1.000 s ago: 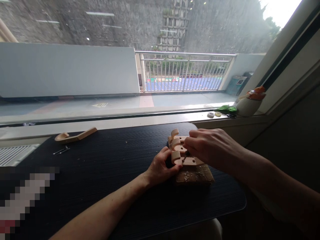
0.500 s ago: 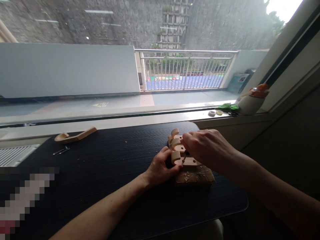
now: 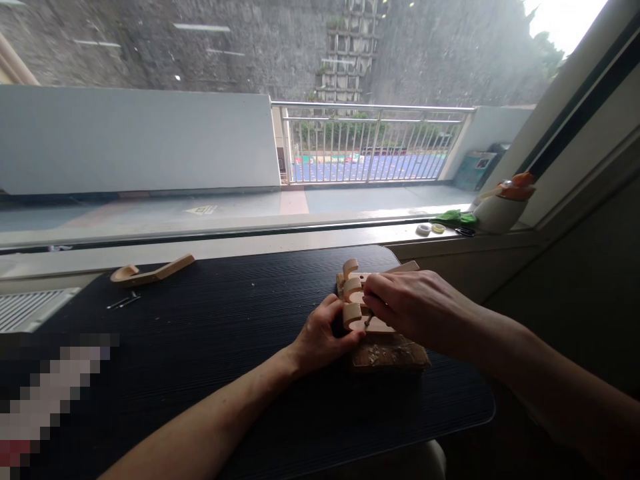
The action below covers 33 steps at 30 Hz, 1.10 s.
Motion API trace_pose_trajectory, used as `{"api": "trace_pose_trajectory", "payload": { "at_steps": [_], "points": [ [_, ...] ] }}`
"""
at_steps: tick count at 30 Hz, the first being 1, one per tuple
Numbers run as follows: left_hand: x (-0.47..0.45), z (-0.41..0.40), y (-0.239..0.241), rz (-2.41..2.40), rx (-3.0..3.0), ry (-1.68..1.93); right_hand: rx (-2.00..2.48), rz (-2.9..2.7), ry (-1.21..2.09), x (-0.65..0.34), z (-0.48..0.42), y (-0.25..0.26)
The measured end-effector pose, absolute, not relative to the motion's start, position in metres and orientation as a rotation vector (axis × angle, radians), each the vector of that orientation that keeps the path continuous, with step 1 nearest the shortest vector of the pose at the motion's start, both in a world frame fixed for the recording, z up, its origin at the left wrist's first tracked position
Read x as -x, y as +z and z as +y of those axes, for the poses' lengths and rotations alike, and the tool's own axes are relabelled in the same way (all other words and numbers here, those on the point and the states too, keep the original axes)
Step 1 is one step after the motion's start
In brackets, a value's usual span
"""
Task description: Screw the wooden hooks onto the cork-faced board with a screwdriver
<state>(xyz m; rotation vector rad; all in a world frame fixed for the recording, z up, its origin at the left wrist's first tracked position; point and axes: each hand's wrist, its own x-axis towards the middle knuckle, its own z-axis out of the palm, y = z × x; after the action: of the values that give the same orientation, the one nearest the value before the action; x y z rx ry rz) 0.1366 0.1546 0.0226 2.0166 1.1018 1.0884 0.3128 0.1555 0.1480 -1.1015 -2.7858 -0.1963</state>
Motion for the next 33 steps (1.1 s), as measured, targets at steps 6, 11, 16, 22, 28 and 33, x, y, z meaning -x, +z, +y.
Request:
{"api": "trace_pose_trajectory", "payload": {
  "at_steps": [6, 11, 16, 22, 28, 33],
  "points": [
    [-0.137, 0.155, 0.022, 1.105, -2.023, 1.08, 1.202, -2.718, -0.325, -0.313, 0.162, 0.14],
    [-0.137, 0.155, 0.021, 1.101, -2.026, 1.091, 1.376, -2.68, -0.342, -0.306, 0.16, 0.144],
    [-0.136, 0.154, 0.022, 1.072, -2.016, 1.095, 1.458, -2.663, -0.415, -0.303, 0.152, 0.153],
    [-0.135, 0.154, 0.021, 1.092, -2.034, 1.085, 1.268, -2.831, -0.243, -0.305, 0.149, 0.157],
    [-0.136, 0.156, 0.021, 1.1, -2.038, 1.082, 1.361, -2.742, -0.185, -0.306, 0.157, 0.144],
    [-0.136, 0.155, 0.021, 1.107, -2.043, 1.084, 1.54, -2.564, -0.195, -0.303, 0.163, 0.134]
  ]
}}
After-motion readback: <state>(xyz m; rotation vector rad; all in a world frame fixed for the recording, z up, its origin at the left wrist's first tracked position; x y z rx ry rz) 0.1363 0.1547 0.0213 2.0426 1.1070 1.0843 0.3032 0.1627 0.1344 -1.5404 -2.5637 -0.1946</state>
